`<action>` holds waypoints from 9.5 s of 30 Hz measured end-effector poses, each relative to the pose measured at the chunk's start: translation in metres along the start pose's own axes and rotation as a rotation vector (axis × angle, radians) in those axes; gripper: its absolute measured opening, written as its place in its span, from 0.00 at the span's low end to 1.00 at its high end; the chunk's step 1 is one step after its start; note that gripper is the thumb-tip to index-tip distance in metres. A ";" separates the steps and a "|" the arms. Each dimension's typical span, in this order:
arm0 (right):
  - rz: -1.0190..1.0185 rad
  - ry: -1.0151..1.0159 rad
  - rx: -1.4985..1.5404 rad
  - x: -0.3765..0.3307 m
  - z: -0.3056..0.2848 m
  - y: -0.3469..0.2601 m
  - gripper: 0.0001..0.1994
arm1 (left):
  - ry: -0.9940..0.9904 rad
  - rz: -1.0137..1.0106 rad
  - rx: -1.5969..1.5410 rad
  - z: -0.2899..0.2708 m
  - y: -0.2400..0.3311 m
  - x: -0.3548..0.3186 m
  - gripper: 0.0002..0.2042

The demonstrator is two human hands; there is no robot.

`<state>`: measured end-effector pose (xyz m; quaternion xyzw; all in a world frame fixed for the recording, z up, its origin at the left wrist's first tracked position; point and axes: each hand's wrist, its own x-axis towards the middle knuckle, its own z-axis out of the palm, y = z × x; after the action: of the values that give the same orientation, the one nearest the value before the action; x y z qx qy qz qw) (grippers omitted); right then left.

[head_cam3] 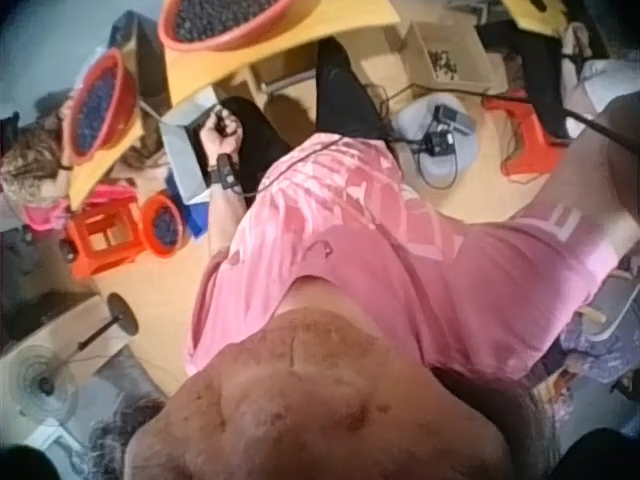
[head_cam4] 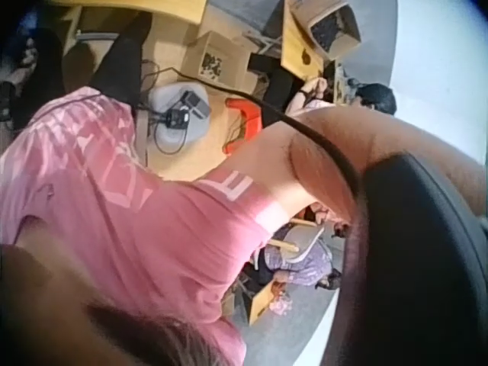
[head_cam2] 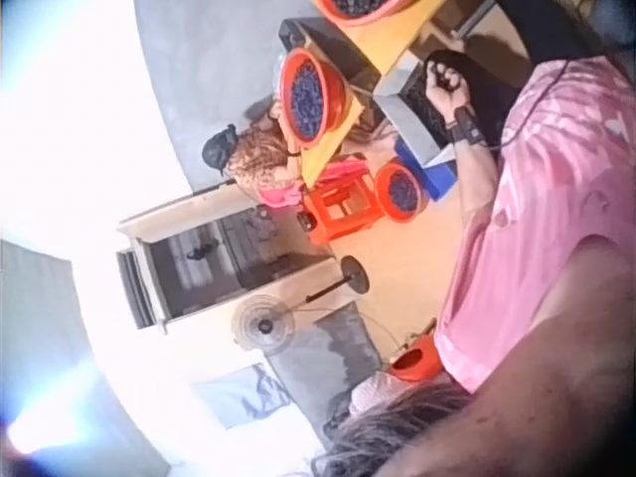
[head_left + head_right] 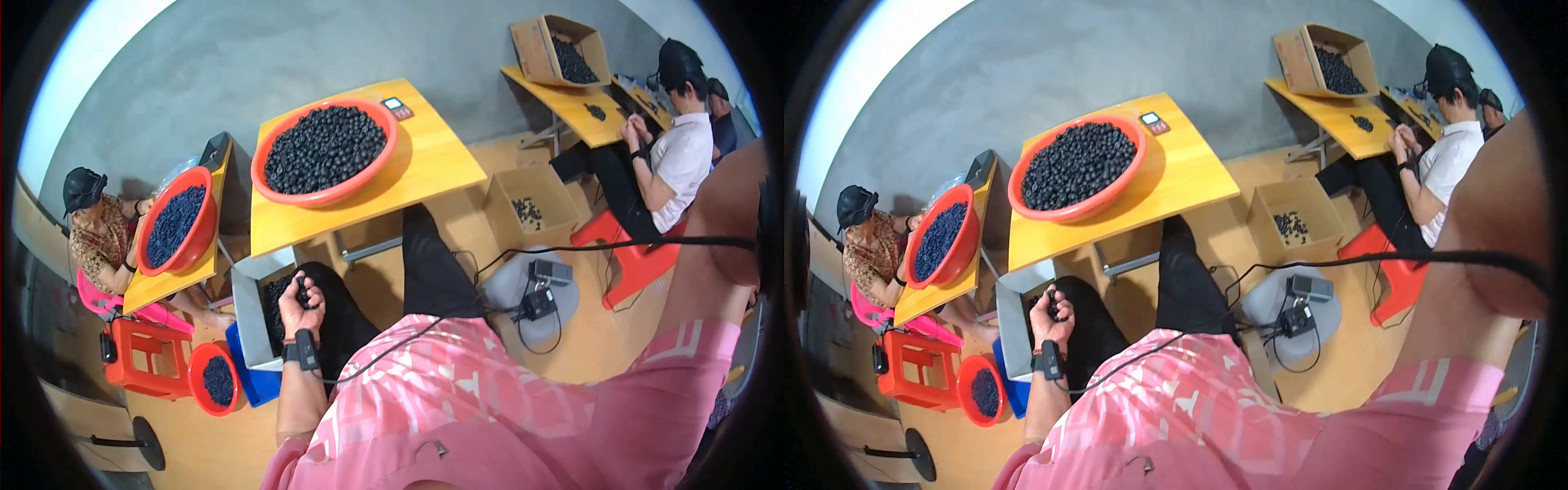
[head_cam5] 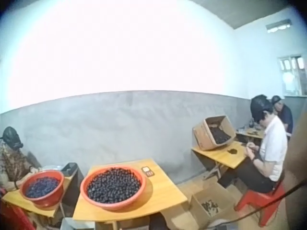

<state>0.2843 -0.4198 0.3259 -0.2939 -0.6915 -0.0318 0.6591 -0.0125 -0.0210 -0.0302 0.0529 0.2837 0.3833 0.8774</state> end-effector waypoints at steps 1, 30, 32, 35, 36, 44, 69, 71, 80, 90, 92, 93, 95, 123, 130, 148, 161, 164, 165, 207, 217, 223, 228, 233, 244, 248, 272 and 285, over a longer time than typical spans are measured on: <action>0.008 0.009 -0.012 -0.002 0.000 0.000 0.07 | -0.018 -0.007 -0.003 0.004 -0.002 0.003 0.07; 0.018 0.067 -0.386 0.050 -0.031 0.006 0.04 | 0.055 0.033 -0.027 -0.004 0.005 -0.002 0.06; -0.016 0.064 -0.393 0.061 -0.030 0.018 0.05 | 0.068 0.027 -0.040 -0.008 0.004 -0.005 0.06; -0.044 0.052 -0.351 0.077 -0.030 0.052 0.06 | -0.147 -0.037 -0.056 -0.018 0.005 0.002 0.06; -0.013 0.054 -0.311 0.072 -0.018 0.066 0.06 | -0.134 -0.024 -0.066 -0.021 0.005 -0.004 0.06; 0.109 0.034 -0.184 0.081 0.018 0.147 0.08 | 0.011 0.046 -0.069 0.008 -0.008 0.007 0.07; 0.412 0.062 -0.463 0.059 0.055 0.112 0.16 | -0.337 0.028 -0.068 0.015 -0.002 -0.006 0.11; 0.415 0.082 -0.503 0.062 0.054 0.106 0.17 | -0.404 0.006 -0.066 0.015 -0.004 -0.004 0.12; 0.759 0.133 -0.338 -0.011 0.087 0.191 0.13 | -0.319 0.002 0.019 0.023 -0.019 -0.016 0.05; 0.778 -0.481 -0.031 -0.159 0.246 0.292 0.15 | -0.137 -0.138 0.254 0.040 -0.041 -0.031 0.07; 0.632 -0.548 -0.096 -0.160 0.255 0.305 0.14 | -0.109 -0.123 0.263 0.037 -0.039 -0.025 0.07; 0.629 -0.577 -0.109 -0.162 0.259 0.309 0.13 | -0.082 -0.110 0.278 0.032 -0.039 -0.023 0.06; 0.653 -0.560 -0.095 -0.159 0.265 0.312 0.12 | -0.021 -0.080 0.255 0.028 -0.037 -0.020 0.05; 1.082 -0.303 0.235 -0.161 0.281 0.349 0.10 | -0.005 -0.077 0.156 0.032 -0.009 -0.004 0.12; 1.000 -0.391 0.261 -0.153 0.279 0.346 0.09 | -0.054 -0.014 0.348 0.031 -0.011 -0.005 0.07; 0.720 -0.462 0.013 -0.164 0.272 0.343 0.09 | -0.142 -0.091 0.017 0.018 -0.009 -0.001 0.08; 0.624 -0.484 -0.076 -0.171 0.275 0.348 0.12 | -0.138 -0.088 0.016 0.016 -0.011 0.004 0.08; 0.606 -0.486 -0.064 -0.167 0.277 0.347 0.13 | -0.144 -0.072 0.025 0.016 -0.008 -0.001 0.08; 0.607 -0.486 -0.065 -0.167 0.277 0.347 0.13 | -0.144 -0.073 0.025 0.016 -0.008 0.000 0.08; 1.224 -0.576 0.355 -0.141 0.284 0.368 0.08 | -0.153 -0.095 0.097 0.017 -0.007 0.000 0.02; 1.206 -0.503 0.386 -0.147 0.282 0.361 0.06 | -0.173 -0.138 0.078 0.017 -0.011 0.004 0.02; 1.239 -0.476 0.375 -0.155 0.287 0.363 0.06 | -0.115 -0.153 0.058 0.020 -0.010 0.005 0.02; 1.284 -0.460 0.331 -0.154 0.293 0.362 0.04 | -0.082 -0.159 0.022 0.018 -0.013 0.003 0.03; 1.286 -0.433 0.379 -0.152 0.298 0.364 0.04 | -0.093 -0.132 0.035 0.012 -0.013 0.004 0.03; 1.453 -0.533 0.430 -0.146 0.291 0.376 0.06 | -0.076 -0.151 0.018 0.014 -0.010 0.002 0.03; 1.505 -0.470 0.544 -0.150 0.290 0.374 0.06 | -0.054 -0.166 -0.009 0.013 -0.011 0.004 0.02; 1.273 -0.465 0.202 -0.143 0.292 0.352 0.11 | -0.066 -0.075 0.044 0.018 -0.008 0.003 0.03; 1.278 -0.388 0.233 -0.121 0.272 0.326 0.15 | -0.175 0.001 -0.122 0.016 -0.001 0.012 0.08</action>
<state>0.1831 -0.0777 0.0660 -0.5724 -0.4865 0.4922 0.4399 0.0029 -0.0115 -0.0229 0.0328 0.1820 0.3941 0.9003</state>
